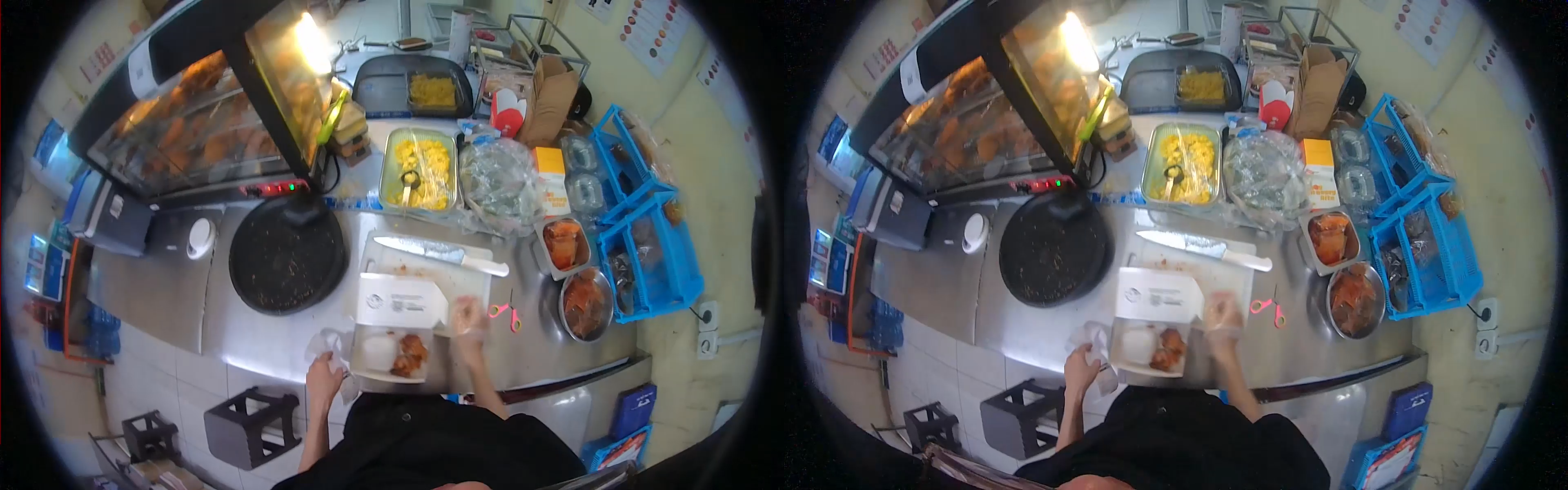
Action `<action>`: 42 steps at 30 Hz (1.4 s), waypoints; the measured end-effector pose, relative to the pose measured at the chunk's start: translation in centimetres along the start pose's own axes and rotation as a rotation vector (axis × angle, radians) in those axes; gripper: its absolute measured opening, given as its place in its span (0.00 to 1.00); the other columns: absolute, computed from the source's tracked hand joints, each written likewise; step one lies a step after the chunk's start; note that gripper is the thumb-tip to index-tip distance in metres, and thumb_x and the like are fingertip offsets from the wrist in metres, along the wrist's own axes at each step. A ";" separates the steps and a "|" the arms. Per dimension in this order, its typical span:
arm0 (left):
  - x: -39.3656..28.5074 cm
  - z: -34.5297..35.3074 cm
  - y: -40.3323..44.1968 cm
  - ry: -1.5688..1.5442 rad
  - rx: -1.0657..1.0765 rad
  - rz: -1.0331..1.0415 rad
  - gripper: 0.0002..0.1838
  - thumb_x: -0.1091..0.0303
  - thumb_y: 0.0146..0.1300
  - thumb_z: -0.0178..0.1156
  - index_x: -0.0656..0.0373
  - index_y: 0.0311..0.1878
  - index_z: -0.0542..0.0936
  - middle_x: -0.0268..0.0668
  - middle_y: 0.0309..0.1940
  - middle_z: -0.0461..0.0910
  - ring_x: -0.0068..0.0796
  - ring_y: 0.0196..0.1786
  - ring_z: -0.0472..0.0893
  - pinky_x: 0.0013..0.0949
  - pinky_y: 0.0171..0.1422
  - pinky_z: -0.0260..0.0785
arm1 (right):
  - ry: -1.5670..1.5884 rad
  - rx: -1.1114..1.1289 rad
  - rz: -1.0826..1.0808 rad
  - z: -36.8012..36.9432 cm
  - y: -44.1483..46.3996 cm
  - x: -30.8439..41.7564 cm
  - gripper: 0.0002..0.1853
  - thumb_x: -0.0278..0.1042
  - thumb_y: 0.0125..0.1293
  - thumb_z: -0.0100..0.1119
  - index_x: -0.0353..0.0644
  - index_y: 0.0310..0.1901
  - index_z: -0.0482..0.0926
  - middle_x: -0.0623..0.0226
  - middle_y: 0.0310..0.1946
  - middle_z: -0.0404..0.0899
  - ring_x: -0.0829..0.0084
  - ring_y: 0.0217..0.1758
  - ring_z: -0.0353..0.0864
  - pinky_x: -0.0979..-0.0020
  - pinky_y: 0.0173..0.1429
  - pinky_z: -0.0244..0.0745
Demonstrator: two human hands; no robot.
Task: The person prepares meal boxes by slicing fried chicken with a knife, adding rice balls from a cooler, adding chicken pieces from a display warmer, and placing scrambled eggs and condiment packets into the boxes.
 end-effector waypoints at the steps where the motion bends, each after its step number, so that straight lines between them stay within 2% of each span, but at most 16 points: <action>1: -0.6 -1.7 -0.1 0.022 -0.035 -0.069 0.23 0.77 0.45 0.53 0.57 0.49 0.74 0.50 0.38 0.77 0.52 0.43 0.77 0.46 0.48 0.69 | 0.061 -0.125 -0.053 -0.5 3.7 1.1 0.10 0.35 0.59 0.55 0.37 0.37 0.75 0.56 0.31 0.79 0.64 0.34 0.79 0.67 0.38 0.72; 3: -3.1 -5.5 1.4 -0.064 -0.138 -0.049 0.24 0.78 0.45 0.53 0.57 0.50 0.74 0.50 0.39 0.77 0.51 0.45 0.76 0.45 0.50 0.68 | 0.319 -0.127 -0.457 1.4 10.9 5.4 0.14 0.31 0.58 0.55 0.38 0.46 0.74 0.52 0.38 0.78 0.61 0.42 0.78 0.68 0.45 0.72; 5: -5.7 -8.6 4.6 -0.241 -0.228 0.078 0.26 0.81 0.46 0.51 0.57 0.53 0.72 0.52 0.41 0.76 0.51 0.47 0.75 0.44 0.52 0.67 | 0.049 0.111 -0.483 6.6 18.8 7.6 0.20 0.35 0.58 0.54 0.38 0.52 0.71 0.49 0.46 0.76 0.54 0.48 0.76 0.64 0.51 0.70; 11: -11.8 -6.2 20.1 -0.318 -0.040 0.239 0.21 0.67 0.52 0.57 0.58 0.51 0.75 0.49 0.42 0.78 0.48 0.45 0.77 0.42 0.51 0.68 | -0.400 0.054 -0.084 17.7 30.6 9.9 0.24 0.33 0.55 0.49 0.39 0.55 0.67 0.46 0.46 0.75 0.50 0.50 0.74 0.58 0.55 0.67; 13: -12.4 -2.3 26.1 -0.326 0.037 0.262 0.18 0.58 0.56 0.56 0.60 0.45 0.79 0.48 0.42 0.79 0.45 0.47 0.78 0.39 0.51 0.68 | -0.438 -0.021 -0.229 20.3 32.9 8.9 0.24 0.31 0.55 0.48 0.39 0.56 0.67 0.46 0.46 0.75 0.50 0.50 0.74 0.58 0.54 0.68; 15: -13.1 2.5 31.8 -0.350 0.224 0.221 0.20 0.54 0.59 0.54 0.64 0.42 0.80 0.47 0.37 0.81 0.42 0.41 0.82 0.37 0.48 0.71 | -0.538 -0.052 -0.356 21.0 34.6 7.0 0.24 0.28 0.54 0.46 0.38 0.56 0.67 0.45 0.46 0.75 0.51 0.50 0.75 0.59 0.54 0.68; 17: -14.6 5.9 35.3 -0.464 0.579 -0.058 0.24 0.52 0.62 0.52 0.69 0.37 0.80 0.48 0.31 0.82 0.35 0.29 0.83 0.32 0.35 0.75 | -0.508 0.333 -0.437 20.1 33.9 8.7 0.27 0.24 0.54 0.46 0.38 0.60 0.64 0.45 0.48 0.74 0.50 0.49 0.75 0.58 0.54 0.68; 18: -14.8 7.4 35.9 -0.485 0.623 -0.079 0.24 0.52 0.62 0.52 0.69 0.37 0.80 0.48 0.31 0.82 0.35 0.29 0.83 0.32 0.35 0.75 | -0.465 0.336 -0.412 18.8 32.9 11.7 0.28 0.23 0.52 0.47 0.36 0.59 0.64 0.43 0.45 0.74 0.49 0.46 0.75 0.57 0.51 0.69; 21: -15.8 11.0 37.1 -0.795 0.633 -0.165 0.25 0.54 0.64 0.50 0.73 0.37 0.79 0.48 0.30 0.81 0.31 0.25 0.83 0.25 0.29 0.74 | -0.568 0.026 -0.621 18.2 35.7 11.0 0.30 0.21 0.53 0.47 0.37 0.61 0.61 0.42 0.41 0.75 0.49 0.42 0.77 0.57 0.43 0.72; 25: -15.9 13.3 36.3 -1.281 0.502 -0.409 0.22 0.60 0.63 0.48 0.74 0.30 0.78 0.43 0.23 0.81 0.30 0.23 0.82 0.24 0.29 0.76 | -0.760 -0.095 -0.629 17.9 37.7 11.0 0.29 0.21 0.57 0.45 0.37 0.63 0.57 0.43 0.39 0.76 0.51 0.39 0.79 0.57 0.37 0.74; 27: -16.7 13.3 36.1 -1.360 0.390 -0.487 0.22 0.60 0.63 0.48 0.75 0.31 0.78 0.44 0.26 0.80 0.27 0.26 0.81 0.25 0.29 0.76 | -1.015 0.036 -0.205 18.5 37.7 12.3 0.27 0.24 0.61 0.42 0.34 0.64 0.54 0.42 0.38 0.76 0.52 0.37 0.80 0.55 0.35 0.75; 29: -17.0 14.0 36.1 -1.393 0.394 -0.496 0.21 0.61 0.64 0.49 0.75 0.32 0.77 0.45 0.30 0.80 0.26 0.29 0.80 0.26 0.29 0.76 | -0.949 0.028 -0.302 18.6 38.5 9.2 0.26 0.29 0.63 0.40 0.32 0.63 0.55 0.42 0.37 0.77 0.52 0.37 0.80 0.55 0.34 0.75; 31: -17.0 14.3 35.9 -1.439 0.372 -0.544 0.21 0.60 0.65 0.49 0.75 0.35 0.77 0.44 0.33 0.79 0.27 0.30 0.80 0.26 0.30 0.77 | -1.040 0.221 -0.099 18.3 37.0 9.3 0.20 0.44 0.68 0.32 0.44 0.54 0.68 0.48 0.38 0.78 0.49 0.41 0.78 0.54 0.44 0.72; 33: -16.9 14.7 36.1 -1.514 0.405 -0.550 0.21 0.60 0.65 0.50 0.75 0.36 0.76 0.44 0.33 0.79 0.27 0.31 0.80 0.25 0.30 0.77 | -1.213 0.359 -0.307 17.2 35.0 8.1 0.23 0.39 0.63 0.42 0.32 0.56 0.63 0.41 0.35 0.78 0.50 0.41 0.79 0.54 0.42 0.73; 39: -17.1 13.7 35.5 -1.579 0.507 -0.564 0.20 0.59 0.66 0.50 0.73 0.37 0.76 0.42 0.33 0.78 0.25 0.32 0.79 0.24 0.33 0.77 | -1.107 0.728 -0.307 17.1 31.6 10.9 0.28 0.53 0.58 0.50 0.32 0.45 0.73 0.41 0.34 0.77 0.46 0.42 0.77 0.56 0.45 0.71; 42: -16.8 13.8 36.0 -1.505 0.583 -0.549 0.19 0.60 0.67 0.49 0.71 0.41 0.74 0.41 0.36 0.77 0.24 0.35 0.79 0.22 0.37 0.75 | -1.100 0.511 -0.211 18.9 29.4 13.2 0.30 0.56 0.55 0.54 0.31 0.43 0.73 0.42 0.33 0.77 0.47 0.38 0.77 0.56 0.43 0.71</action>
Point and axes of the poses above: each hand's wrist, its own y-axis towards the middle knuckle, its own z-axis out of the palm, x = y × z, the point moved 3 cm from there along y, towards the middle knuckle
